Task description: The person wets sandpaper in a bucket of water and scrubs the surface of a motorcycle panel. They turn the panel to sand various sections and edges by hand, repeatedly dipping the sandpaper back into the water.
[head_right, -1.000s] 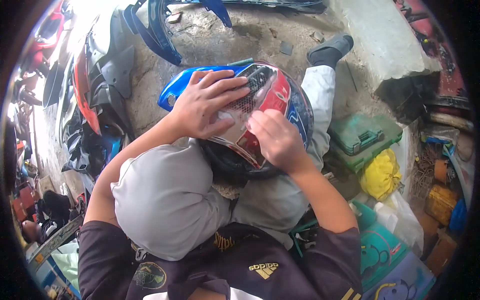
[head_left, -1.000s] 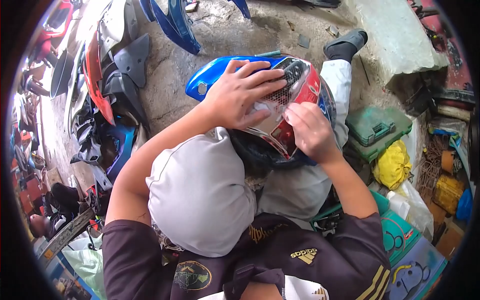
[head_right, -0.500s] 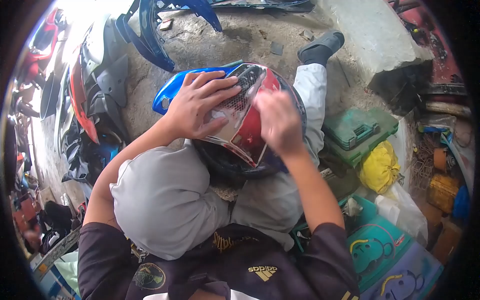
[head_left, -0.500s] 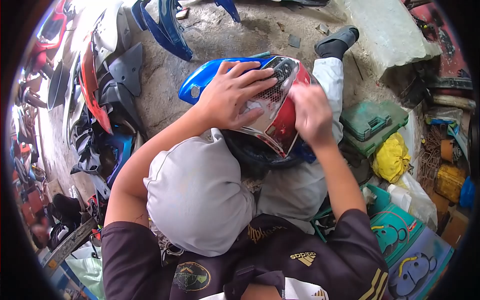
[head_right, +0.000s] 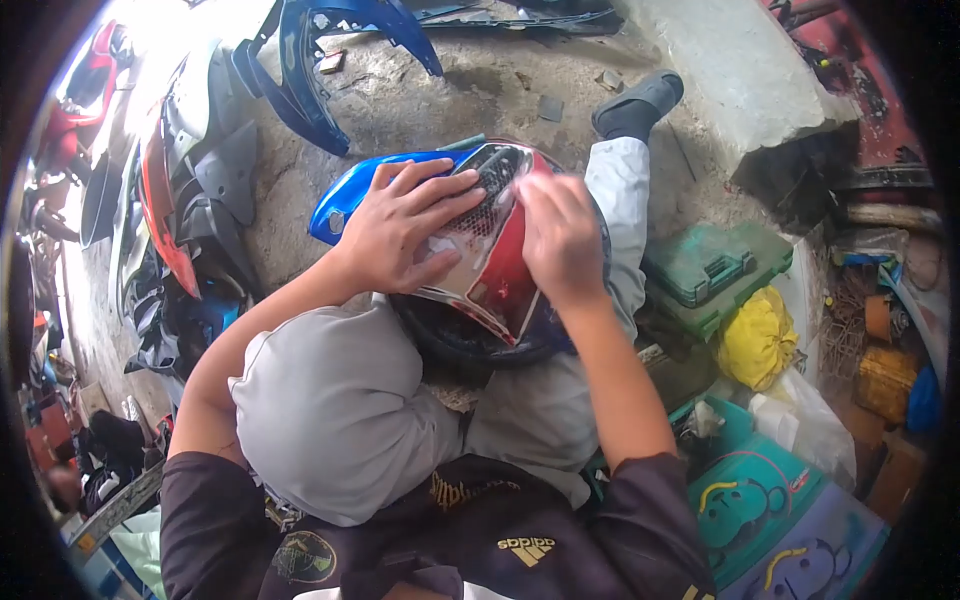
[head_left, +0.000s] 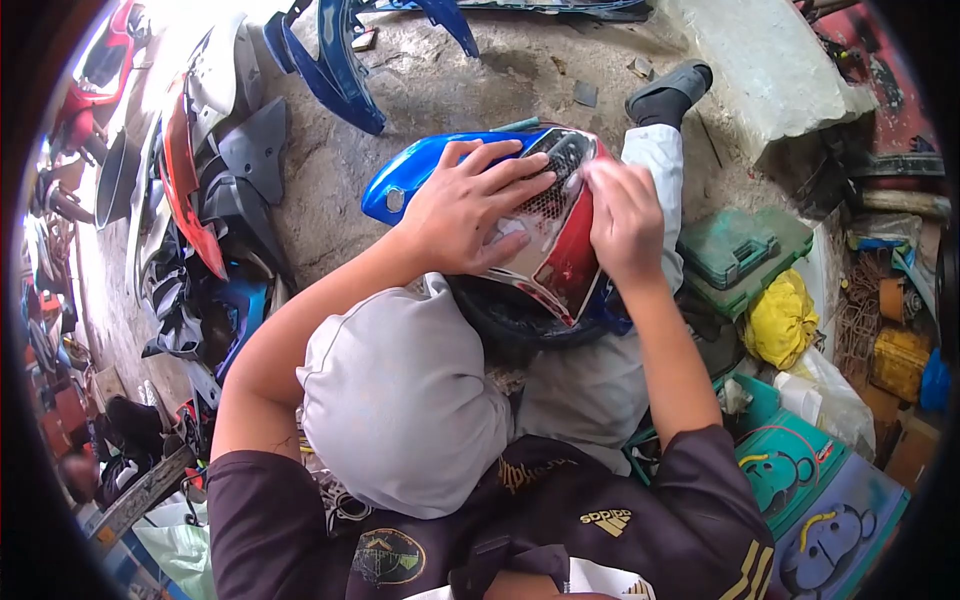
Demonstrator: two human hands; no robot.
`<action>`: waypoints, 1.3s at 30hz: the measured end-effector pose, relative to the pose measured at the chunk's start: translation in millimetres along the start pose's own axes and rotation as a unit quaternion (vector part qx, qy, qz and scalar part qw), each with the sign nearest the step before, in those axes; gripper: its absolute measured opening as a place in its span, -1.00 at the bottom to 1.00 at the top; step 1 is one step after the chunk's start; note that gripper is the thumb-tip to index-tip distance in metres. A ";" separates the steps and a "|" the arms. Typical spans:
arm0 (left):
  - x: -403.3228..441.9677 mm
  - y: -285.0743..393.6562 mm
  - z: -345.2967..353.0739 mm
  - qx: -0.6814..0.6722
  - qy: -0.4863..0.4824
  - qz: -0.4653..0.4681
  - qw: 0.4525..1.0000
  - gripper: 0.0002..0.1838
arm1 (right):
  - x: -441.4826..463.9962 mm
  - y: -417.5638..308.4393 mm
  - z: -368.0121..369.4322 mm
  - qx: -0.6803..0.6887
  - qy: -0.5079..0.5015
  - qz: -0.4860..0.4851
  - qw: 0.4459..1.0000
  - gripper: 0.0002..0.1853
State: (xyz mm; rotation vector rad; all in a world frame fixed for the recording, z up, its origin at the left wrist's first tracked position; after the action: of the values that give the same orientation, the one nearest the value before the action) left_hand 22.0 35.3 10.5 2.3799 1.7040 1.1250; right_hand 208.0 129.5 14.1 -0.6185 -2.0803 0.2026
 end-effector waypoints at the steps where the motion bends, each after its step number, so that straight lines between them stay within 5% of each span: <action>1: 1.1 -0.2 0.5 0.004 -0.002 0.002 1.000 -0.20 | 12.8 7.4 8.4 -0.021 -0.009 -0.013 1.000 -0.79; 7: 5.6 1.5 4.3 0.003 -0.018 0.000 1.000 -0.20 | -2.4 8.0 2.3 -0.008 0.002 0.057 0.998 -0.78; 39: -0.2 -0.8 5.4 0.007 0.001 0.011 1.000 -0.20 | 11.7 21.9 22.1 -0.032 -0.017 0.111 0.993 -0.69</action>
State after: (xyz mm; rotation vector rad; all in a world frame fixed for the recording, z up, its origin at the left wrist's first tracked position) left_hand 24.3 37.5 6.1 2.4116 1.6958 1.1238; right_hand 192.2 156.2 2.3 -0.8912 -2.0543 0.2762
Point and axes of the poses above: each hand's wrist, its own x-axis towards the middle knuckle, its own z-axis out of the palm, y = z × x, the point moved 6 cm from there along x, towards the middle knuckle, and after that the axes turned 13 degrees about y, right-handed, at the moved point
